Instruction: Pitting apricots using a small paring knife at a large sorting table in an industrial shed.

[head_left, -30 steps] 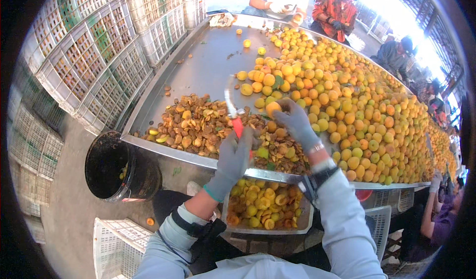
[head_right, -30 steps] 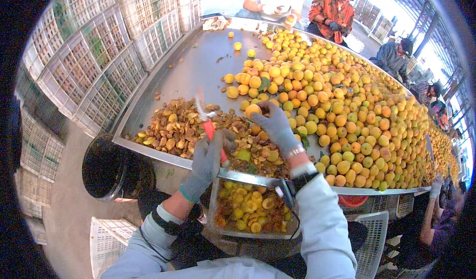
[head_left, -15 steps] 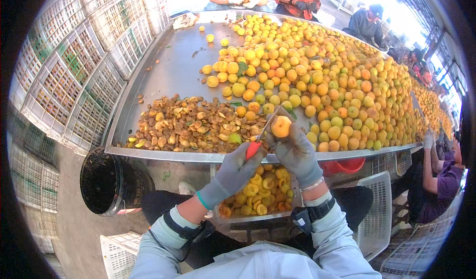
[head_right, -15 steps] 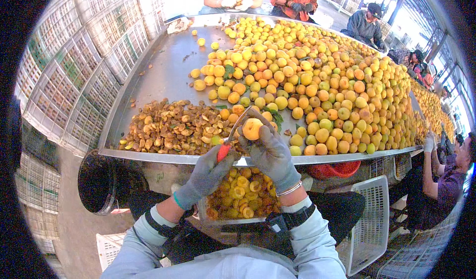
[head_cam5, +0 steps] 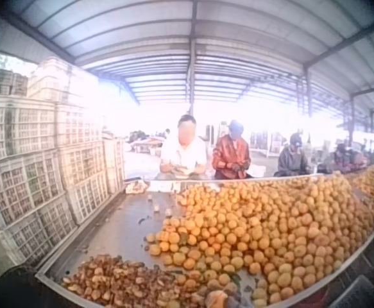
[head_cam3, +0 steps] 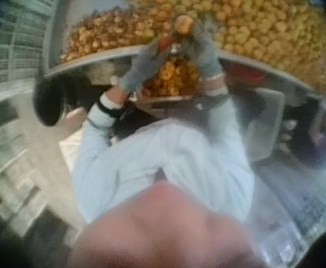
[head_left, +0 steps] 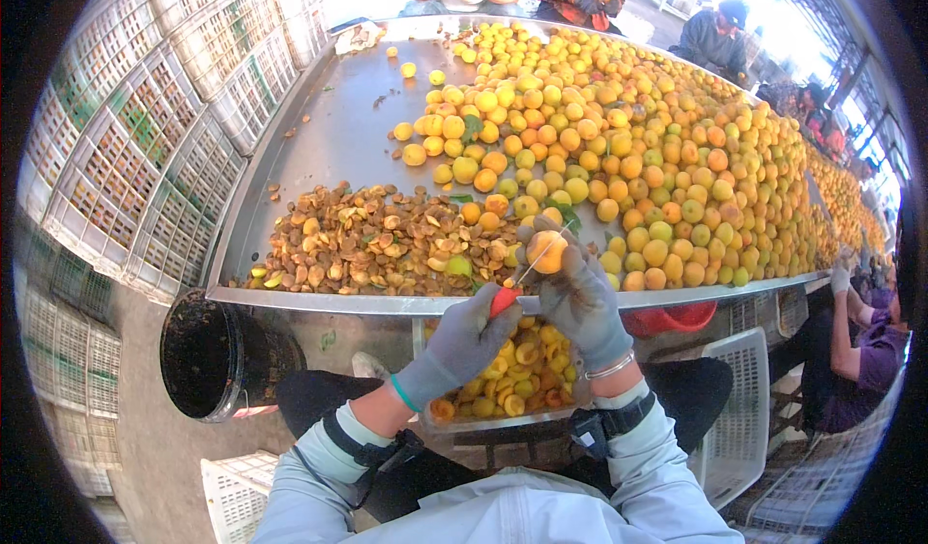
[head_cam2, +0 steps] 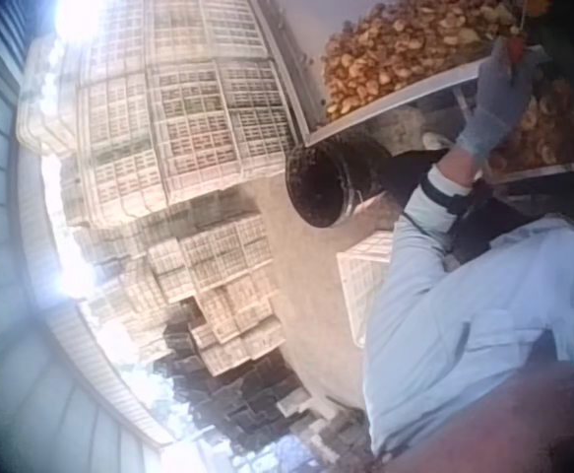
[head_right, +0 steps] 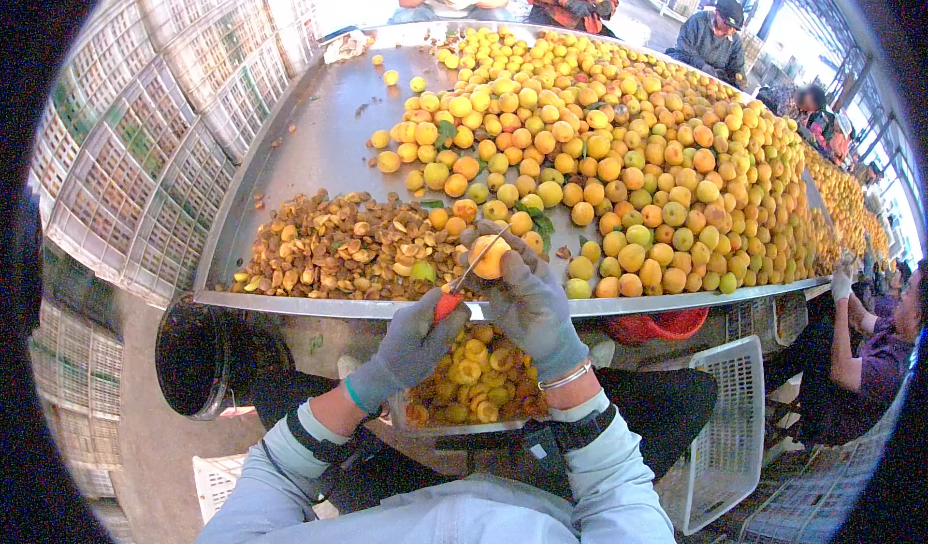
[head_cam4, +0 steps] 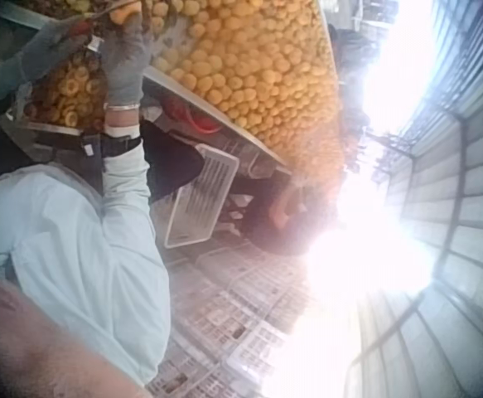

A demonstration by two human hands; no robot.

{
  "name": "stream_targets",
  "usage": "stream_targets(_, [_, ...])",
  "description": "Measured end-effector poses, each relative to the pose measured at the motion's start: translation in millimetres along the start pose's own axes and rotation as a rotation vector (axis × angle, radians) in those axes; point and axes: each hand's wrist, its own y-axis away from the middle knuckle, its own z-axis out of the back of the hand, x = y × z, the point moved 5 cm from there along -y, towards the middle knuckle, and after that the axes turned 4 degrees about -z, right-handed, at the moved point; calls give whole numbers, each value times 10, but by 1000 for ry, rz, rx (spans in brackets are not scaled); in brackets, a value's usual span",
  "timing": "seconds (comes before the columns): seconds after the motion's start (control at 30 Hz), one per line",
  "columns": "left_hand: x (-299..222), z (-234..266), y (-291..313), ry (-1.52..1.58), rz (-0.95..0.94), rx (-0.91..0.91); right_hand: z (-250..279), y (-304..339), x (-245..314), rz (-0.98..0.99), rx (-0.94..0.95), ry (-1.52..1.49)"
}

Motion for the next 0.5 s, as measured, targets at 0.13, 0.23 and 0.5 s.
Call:
stream_targets(0.13, [37,-23,-23,-140,8,-23,-31,49,123,78,-44,384])
stream_targets(0.23, [78,-21,-49,-166,29,43,-4,95,129,38,-145,632])
stream_targets(0.5, [58,-44,9,-340,-134,32,52,252,66,-60,-162,377])
